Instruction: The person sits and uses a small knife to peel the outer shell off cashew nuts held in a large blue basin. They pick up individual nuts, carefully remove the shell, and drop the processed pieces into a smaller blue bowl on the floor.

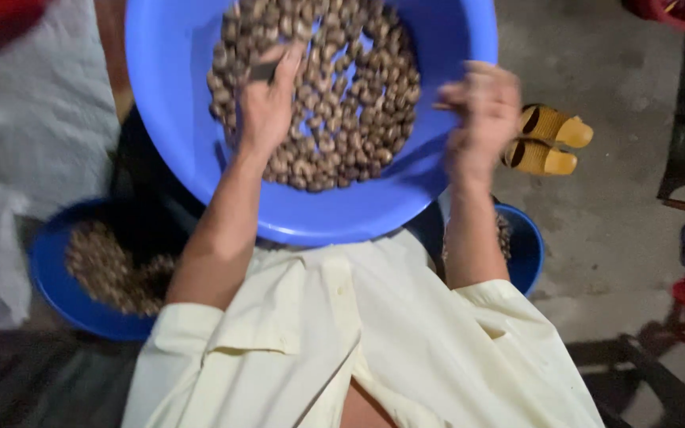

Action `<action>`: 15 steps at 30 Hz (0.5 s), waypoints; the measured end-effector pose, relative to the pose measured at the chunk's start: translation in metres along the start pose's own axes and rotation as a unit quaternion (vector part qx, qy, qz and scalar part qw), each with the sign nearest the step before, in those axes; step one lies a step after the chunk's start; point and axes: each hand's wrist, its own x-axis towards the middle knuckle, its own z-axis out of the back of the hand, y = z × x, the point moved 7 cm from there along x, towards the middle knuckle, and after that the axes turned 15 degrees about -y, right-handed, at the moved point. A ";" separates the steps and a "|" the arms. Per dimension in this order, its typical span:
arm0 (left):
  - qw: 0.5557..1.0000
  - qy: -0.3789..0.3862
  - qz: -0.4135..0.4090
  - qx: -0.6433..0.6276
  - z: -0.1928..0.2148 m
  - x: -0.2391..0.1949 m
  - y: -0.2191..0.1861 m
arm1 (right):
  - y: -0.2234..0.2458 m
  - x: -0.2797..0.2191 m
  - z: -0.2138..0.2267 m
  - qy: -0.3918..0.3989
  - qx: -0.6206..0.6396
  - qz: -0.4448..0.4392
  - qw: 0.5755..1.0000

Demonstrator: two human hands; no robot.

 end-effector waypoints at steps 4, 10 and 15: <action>0.979 0.033 -0.203 0.006 -0.004 -0.008 -0.021 | 0.002 0.006 0.109 -0.128 0.024 0.070 0.989; 0.979 0.026 -0.197 0.034 -0.004 -0.015 -0.016 | -0.136 -0.033 0.237 -0.176 -0.140 -0.125 0.966; 0.977 0.004 -0.181 0.110 -0.001 -0.014 0.026 | -0.239 -0.104 0.347 -0.373 -0.121 -0.317 0.864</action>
